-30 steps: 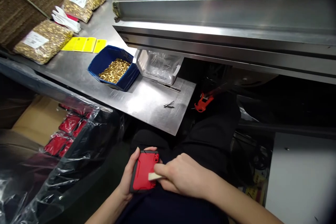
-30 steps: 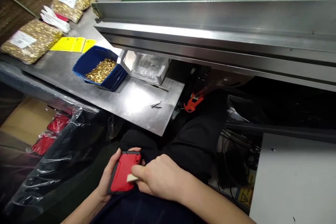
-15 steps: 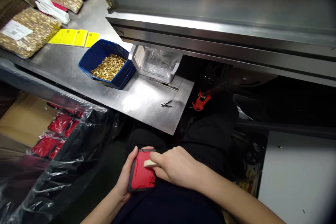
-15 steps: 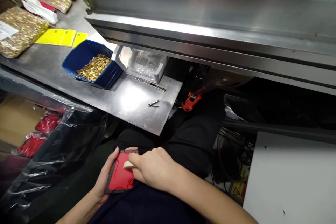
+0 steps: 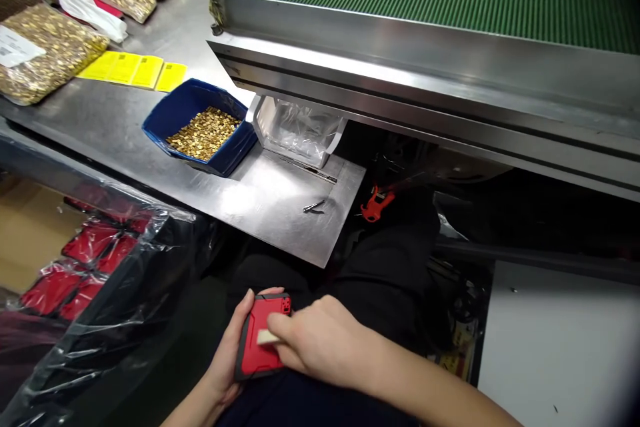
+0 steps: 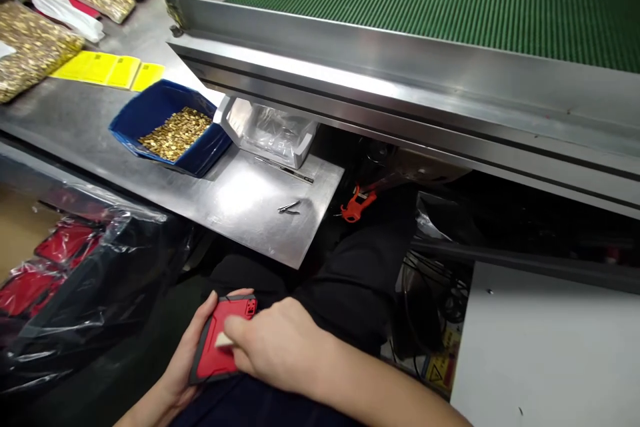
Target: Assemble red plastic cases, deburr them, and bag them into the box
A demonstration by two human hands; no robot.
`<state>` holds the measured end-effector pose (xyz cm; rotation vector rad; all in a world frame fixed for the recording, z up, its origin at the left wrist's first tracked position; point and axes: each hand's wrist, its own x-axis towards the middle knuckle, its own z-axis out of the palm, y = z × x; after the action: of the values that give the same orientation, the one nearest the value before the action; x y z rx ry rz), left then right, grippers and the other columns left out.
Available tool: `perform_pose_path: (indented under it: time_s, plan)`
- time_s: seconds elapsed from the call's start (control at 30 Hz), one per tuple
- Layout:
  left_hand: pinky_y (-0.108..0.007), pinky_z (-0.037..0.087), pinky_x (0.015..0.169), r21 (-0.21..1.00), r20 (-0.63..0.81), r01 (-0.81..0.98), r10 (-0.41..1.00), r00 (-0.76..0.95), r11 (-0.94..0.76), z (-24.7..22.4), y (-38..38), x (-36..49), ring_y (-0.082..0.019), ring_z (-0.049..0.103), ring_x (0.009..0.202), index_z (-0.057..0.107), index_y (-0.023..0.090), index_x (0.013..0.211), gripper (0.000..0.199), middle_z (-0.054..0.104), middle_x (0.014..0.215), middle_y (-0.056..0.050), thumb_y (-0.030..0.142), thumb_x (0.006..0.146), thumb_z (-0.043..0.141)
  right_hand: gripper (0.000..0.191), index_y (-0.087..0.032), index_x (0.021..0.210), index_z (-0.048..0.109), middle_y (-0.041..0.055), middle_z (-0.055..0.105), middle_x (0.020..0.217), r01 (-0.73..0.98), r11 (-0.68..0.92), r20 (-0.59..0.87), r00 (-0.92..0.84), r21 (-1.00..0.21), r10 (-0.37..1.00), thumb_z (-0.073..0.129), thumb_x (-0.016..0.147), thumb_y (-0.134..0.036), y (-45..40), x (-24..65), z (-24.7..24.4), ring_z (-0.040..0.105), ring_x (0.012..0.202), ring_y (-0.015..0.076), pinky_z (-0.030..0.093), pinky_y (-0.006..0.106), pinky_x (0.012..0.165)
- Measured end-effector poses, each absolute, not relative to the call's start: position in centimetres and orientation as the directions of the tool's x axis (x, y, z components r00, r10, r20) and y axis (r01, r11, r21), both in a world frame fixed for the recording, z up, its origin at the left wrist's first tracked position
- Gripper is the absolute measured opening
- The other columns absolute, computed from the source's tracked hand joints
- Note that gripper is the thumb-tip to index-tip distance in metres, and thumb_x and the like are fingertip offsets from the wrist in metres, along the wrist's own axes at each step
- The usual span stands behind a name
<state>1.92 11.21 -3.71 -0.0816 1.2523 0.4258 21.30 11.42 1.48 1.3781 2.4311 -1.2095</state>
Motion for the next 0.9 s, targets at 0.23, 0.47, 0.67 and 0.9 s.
perform_pose_path:
  time_s: [0.23,0.47,0.67,0.9]
  plan:
    - [-0.043,0.067,0.079,0.318,-0.893,-0.454,0.424,0.152,0.832,-4.6,11.6,-0.7,-0.032,0.08,0.086,0.07,0.01,0.125,0.049,0.082,0.105,-0.018,0.05,0.099,0.058,0.039,-0.024,0.117,0.058,0.004,0.074,0.103,0.794,0.106,-0.348,-0.377,-0.598,0.858,0.043,0.106,-0.058,20.7,20.5,-0.4,0.071,0.091,0.0225,0.045,0.029,0.072]
    - [-0.051,0.057,0.103,0.325,-0.688,-0.599,0.618,0.382,0.732,-7.5,10.9,-4.3,-0.041,0.066,0.125,0.069,0.011,0.135,0.063,0.064,0.14,-0.026,0.059,0.102,0.047,0.043,-0.029,0.136,0.054,0.0056,0.069,0.126,0.955,-0.1,-0.282,0.018,-0.28,0.959,0.025,0.112,-0.05,23.1,26.0,-3.6,0.069,0.105,0.0202,0.05,0.029,0.083]
    - [-0.044,0.052,0.111,0.252,-0.658,-0.659,0.625,0.421,0.708,-9.4,12.3,-6.7,-0.034,0.064,0.13,0.067,0.014,0.138,0.06,0.062,0.145,-0.02,0.057,0.104,0.042,0.045,-0.007,0.142,0.054,0.0251,0.069,0.118,0.98,-0.193,-0.368,0.194,0.041,0.909,0.033,0.102,-0.013,17.5,37.9,-7.3,0.067,0.105,0.0348,0.051,0.037,0.072]
    - [-0.042,0.061,0.098,0.421,-0.818,-0.415,0.536,0.211,0.807,-8.6,14.7,-6.6,-0.03,0.073,0.116,0.057,0.012,0.144,0.063,0.071,0.136,-0.019,0.057,0.1,0.054,0.055,-0.012,0.148,0.052,0.0227,0.064,0.13,0.991,0.104,-0.445,-0.058,0.08,0.894,0.036,0.096,-0.001,18.8,42.3,-12.1,0.062,0.113,0.0322,0.048,0.041,0.091]
